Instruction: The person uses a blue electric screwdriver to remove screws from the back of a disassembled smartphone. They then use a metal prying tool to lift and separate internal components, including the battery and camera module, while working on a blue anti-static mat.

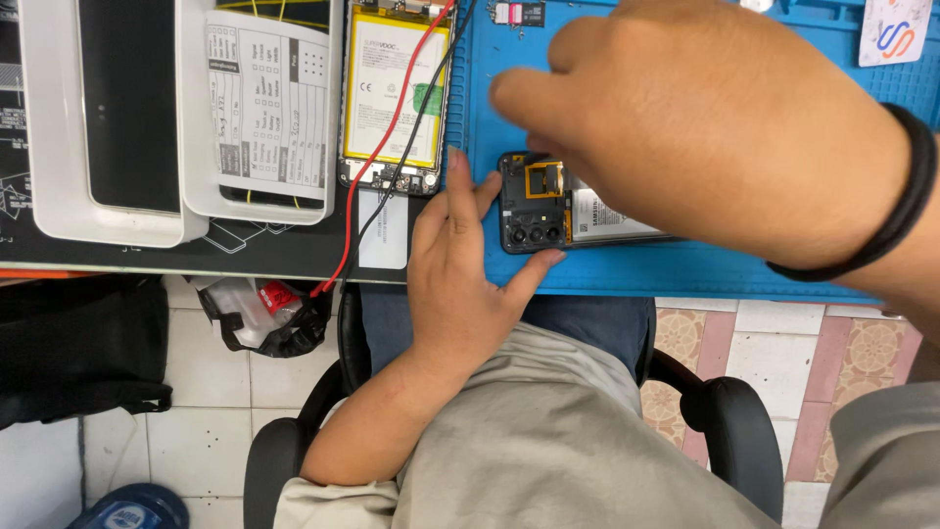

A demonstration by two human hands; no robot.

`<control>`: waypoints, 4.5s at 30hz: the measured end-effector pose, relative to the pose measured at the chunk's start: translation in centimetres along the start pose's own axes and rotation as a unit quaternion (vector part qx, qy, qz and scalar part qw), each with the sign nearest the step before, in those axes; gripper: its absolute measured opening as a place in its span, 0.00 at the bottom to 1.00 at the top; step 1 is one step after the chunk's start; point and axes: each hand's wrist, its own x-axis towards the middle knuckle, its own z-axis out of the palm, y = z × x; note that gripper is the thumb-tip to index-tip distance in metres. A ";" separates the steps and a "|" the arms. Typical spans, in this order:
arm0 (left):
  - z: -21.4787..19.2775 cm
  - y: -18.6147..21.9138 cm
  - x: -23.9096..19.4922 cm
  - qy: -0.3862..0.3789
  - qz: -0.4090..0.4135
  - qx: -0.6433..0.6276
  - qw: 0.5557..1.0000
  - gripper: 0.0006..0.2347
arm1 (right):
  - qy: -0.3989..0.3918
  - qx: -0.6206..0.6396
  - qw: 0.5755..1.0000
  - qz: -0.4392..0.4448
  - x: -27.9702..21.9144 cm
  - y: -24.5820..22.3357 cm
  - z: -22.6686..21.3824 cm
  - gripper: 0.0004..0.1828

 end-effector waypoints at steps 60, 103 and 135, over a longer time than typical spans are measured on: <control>0.2 0.0 0.1 0.013 0.002 -0.014 1.000 0.45 | 0.178 0.497 0.847 0.060 -3.8 5.1 11.2 0.10; 0.0 -0.1 0.0 0.007 -0.008 -0.016 1.000 0.47 | 0.131 -0.029 0.989 -0.057 0.5 -0.7 1.0 0.13; 0.0 0.0 0.1 0.003 -0.001 -0.002 1.000 0.48 | 0.097 0.027 0.995 0.012 0.3 0.3 1.2 0.13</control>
